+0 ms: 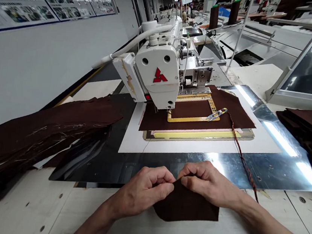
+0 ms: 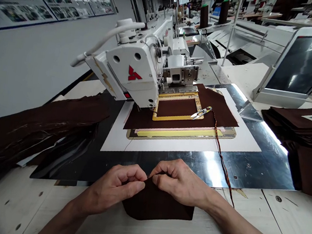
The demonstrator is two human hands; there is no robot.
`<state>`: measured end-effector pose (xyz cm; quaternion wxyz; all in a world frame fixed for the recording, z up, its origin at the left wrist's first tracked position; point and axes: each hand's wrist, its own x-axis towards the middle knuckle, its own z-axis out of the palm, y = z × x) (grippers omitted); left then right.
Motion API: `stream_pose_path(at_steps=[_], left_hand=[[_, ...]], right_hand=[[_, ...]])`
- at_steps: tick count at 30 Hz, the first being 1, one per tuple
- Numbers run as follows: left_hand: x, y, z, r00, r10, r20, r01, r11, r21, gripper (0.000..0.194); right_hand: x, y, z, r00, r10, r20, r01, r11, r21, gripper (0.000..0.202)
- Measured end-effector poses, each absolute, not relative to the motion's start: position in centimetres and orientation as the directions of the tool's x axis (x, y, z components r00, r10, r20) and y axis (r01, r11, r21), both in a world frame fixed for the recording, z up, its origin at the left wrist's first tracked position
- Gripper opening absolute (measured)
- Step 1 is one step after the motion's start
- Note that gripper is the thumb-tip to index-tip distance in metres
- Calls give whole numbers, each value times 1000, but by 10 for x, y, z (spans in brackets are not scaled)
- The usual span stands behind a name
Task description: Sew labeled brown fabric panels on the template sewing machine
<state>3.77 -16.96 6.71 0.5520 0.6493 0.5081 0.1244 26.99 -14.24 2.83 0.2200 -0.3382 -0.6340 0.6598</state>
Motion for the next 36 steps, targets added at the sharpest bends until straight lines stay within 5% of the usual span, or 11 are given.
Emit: stream_pose_path(at_steps=[6, 13, 22, 31, 36], left_hand=[[43, -169, 66, 435, 823, -365, 562, 68, 824, 26], [40, -171, 63, 412, 850, -330, 525, 74, 848, 25], [45, -173, 71, 400, 854, -332, 520, 86, 850, 22], [41, -175, 81, 457, 838, -298, 542, 4, 840, 28], [39, -171, 81, 470, 809, -353, 488, 95, 867, 17]], right_hand=[[272, -141, 29, -695, 710, -113, 130, -31, -991, 19], [274, -138, 20, -634, 766, -101, -15, -143, -990, 41], [271, -142, 20, -627, 770, -119, 69, -98, -993, 39], [264, -146, 23, -609, 793, -27, -17, -47, -999, 34], [264, -144, 21, -576, 817, -33, -54, -79, -995, 36]])
